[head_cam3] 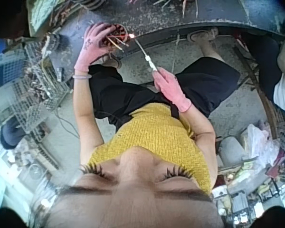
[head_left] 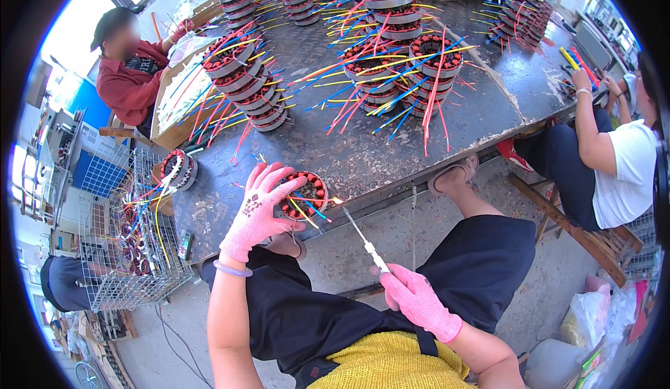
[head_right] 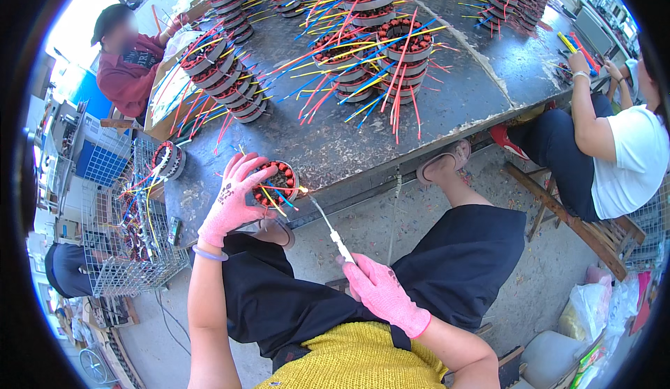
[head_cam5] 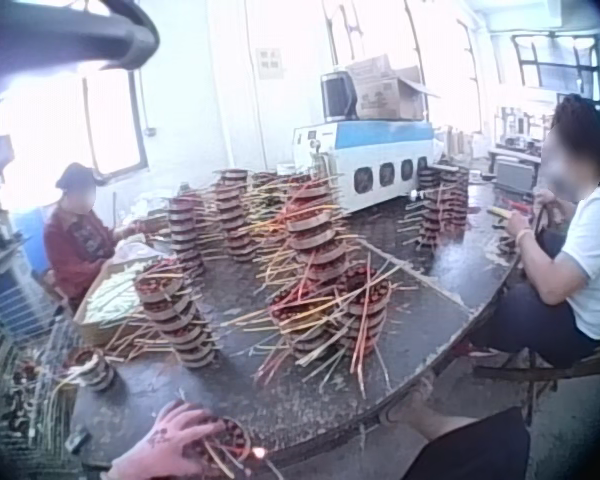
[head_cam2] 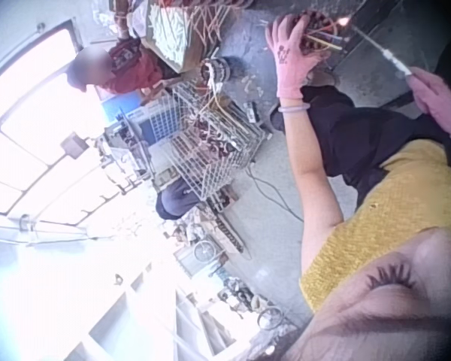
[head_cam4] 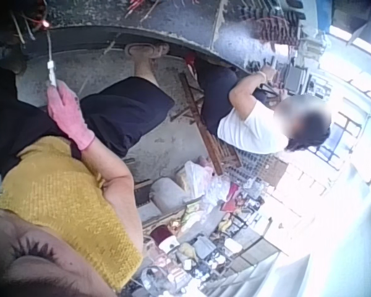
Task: The person uses a lighter to apply heat to wires on circular stator components and kemudian moves processed components into stacks on a workbench.
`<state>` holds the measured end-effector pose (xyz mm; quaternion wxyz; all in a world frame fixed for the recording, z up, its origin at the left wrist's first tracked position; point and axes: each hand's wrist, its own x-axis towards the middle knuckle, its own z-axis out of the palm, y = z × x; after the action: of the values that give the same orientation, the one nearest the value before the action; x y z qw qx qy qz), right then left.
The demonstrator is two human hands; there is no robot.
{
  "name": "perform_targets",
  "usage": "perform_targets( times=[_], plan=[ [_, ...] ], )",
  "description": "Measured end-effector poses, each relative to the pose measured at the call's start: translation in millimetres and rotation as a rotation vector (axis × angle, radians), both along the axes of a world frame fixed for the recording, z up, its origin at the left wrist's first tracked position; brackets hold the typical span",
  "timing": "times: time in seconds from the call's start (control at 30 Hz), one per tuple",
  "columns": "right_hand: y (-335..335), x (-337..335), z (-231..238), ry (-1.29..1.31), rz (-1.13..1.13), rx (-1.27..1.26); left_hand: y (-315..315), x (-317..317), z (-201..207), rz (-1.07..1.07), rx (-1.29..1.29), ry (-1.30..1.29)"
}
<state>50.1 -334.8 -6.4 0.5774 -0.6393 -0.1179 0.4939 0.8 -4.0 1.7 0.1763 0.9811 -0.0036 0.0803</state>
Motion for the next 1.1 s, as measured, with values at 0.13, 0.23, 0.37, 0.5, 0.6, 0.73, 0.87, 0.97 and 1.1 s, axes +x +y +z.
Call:
perform_targets(
  times=[0.13, 0.23, 0.37, 0.5, 0.6, 0.73, 0.87, 0.97, 1.1],
  plan=[
    [-0.9, -1.4, 0.0, 0.055, -0.038, 0.011, -0.3, 1.1, 0.1, -0.001, 0.0, 0.001],
    [-1.7, -1.0, -0.4, 0.003, -0.02, -0.003, -0.2, 1.1, 0.2, -0.001, 0.001, 0.002],
    [-0.2, 0.6, 6.9, -0.025, 0.005, -0.034, -0.9, 0.6, 1.6, 0.002, -0.014, 0.004],
    [-1.0, -0.6, -0.5, 0.013, -0.014, 0.0, -1.6, 1.8, 1.4, 0.005, -0.012, 0.011],
    [-1.1, -0.7, -1.7, 0.002, -0.014, 0.013, -1.6, 0.9, 1.4, 0.012, -0.007, 0.012],
    [-2.3, -1.5, -4.3, 0.012, -0.025, 0.0, -0.3, 0.6, -1.7, 0.01, -0.002, 0.005],
    [-3.4, -1.5, -5.8, -0.008, -0.011, 0.005, -1.4, 1.0, 0.6, 0.012, 0.001, 0.01],
    [-1.9, -0.1, -2.1, -0.015, 0.001, -0.007, -0.9, 0.7, 0.9, 0.006, 0.0, 0.006],
    [-1.0, -1.0, -1.5, 0.042, -0.02, 0.007, -0.6, 0.4, -0.3, 0.005, -0.002, 0.004]
  ],
)
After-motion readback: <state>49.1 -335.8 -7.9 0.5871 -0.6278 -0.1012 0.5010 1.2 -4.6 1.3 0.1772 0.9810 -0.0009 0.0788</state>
